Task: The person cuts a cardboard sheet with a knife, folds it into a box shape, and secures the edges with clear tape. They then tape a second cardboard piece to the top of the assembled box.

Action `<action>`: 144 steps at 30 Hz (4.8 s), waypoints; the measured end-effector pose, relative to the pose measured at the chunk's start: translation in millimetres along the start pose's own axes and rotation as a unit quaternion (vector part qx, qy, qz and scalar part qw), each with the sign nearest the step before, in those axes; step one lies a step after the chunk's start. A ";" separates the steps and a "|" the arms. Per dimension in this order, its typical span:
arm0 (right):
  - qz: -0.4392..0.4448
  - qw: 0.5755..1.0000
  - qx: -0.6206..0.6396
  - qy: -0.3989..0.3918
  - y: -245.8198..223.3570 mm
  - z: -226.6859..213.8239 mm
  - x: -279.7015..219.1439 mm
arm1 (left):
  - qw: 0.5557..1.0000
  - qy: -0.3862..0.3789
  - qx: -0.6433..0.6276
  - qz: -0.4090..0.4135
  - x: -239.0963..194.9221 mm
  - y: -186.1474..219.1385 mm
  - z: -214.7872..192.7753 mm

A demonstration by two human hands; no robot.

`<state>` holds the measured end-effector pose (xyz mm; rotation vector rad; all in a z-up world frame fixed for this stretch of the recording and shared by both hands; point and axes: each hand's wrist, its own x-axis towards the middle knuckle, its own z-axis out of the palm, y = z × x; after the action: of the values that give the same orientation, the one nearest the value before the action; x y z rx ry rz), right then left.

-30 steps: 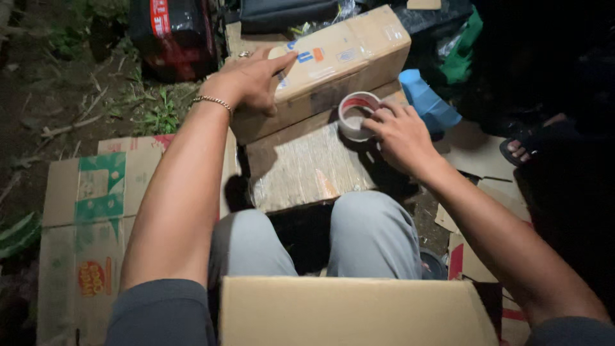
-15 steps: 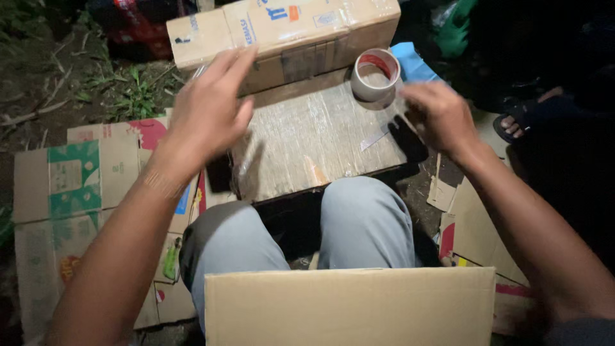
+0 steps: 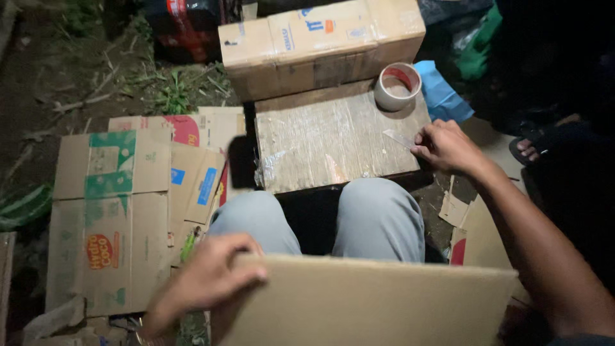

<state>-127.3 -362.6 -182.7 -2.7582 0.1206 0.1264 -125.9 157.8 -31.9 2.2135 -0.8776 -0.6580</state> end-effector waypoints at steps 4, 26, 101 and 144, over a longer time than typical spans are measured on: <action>0.071 0.996 0.051 0.006 55.2 29.5 4.9 | 0.977 0.090 -0.165 -0.101 37.7 -9.6 -61.5; 0.108 0.720 0.659 0.189 -148.2 -53.8 -123.6 | 0.969 0.158 -0.190 0.022 223.4 -48.0 -120.0; -0.003 0.760 0.431 0.487 -89.5 -67.6 45.7 | 0.945 0.291 0.150 -0.012 152.3 -14.5 -106.6; 0.019 0.818 0.487 0.307 -170.0 -19.2 -29.0 | 0.900 0.203 0.360 0.140 168.9 69.8 -81.1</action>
<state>-137.5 -210.4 -100.0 -1.6643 0.3063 -0.6473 8.0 26.6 37.5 2.6206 -1.3169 0.3327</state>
